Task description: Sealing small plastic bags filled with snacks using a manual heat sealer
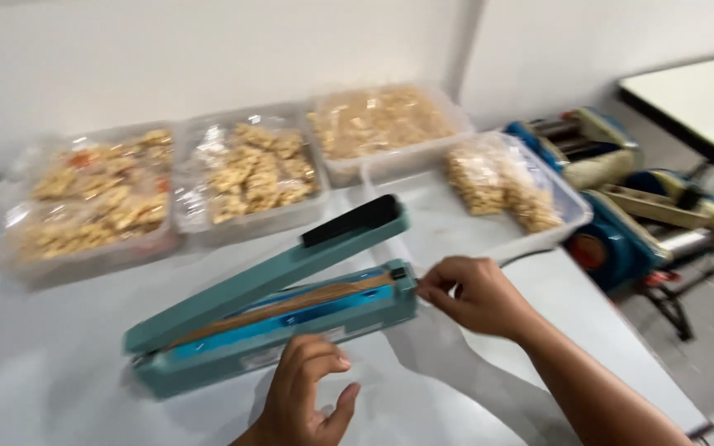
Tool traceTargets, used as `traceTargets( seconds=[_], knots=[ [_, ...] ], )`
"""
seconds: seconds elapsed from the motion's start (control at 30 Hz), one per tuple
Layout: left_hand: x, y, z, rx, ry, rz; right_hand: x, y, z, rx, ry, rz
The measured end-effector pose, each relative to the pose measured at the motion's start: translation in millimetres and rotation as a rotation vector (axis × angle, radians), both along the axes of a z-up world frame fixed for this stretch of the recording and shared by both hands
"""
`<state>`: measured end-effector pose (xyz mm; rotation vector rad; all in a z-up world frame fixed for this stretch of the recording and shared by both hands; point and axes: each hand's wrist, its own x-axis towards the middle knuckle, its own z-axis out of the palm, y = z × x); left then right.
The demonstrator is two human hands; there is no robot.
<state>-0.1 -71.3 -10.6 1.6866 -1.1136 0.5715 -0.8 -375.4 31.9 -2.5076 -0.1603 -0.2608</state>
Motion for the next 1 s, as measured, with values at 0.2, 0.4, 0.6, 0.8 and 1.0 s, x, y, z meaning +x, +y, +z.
traceTargets(
  seconds=[0.2,0.4,0.6,0.8,1.0],
  knots=[
    [9,-4,-29,0.245,0.267,-0.055,43,-65,17,-0.216,0.041,-0.555],
    [13,0,-43,0.333,0.269,-0.037,98,-87,29,-0.444,0.286,-0.792],
    [15,2,-36,0.334,0.179,-0.066,147,-113,-3,-0.295,0.280,-0.856],
    [14,3,-28,0.353,0.228,-0.056,132,-99,5,-0.081,0.300,-0.899],
    [18,1,-35,0.385,0.240,-0.073,137,-130,-21,-0.152,0.227,-0.833]
  ],
)
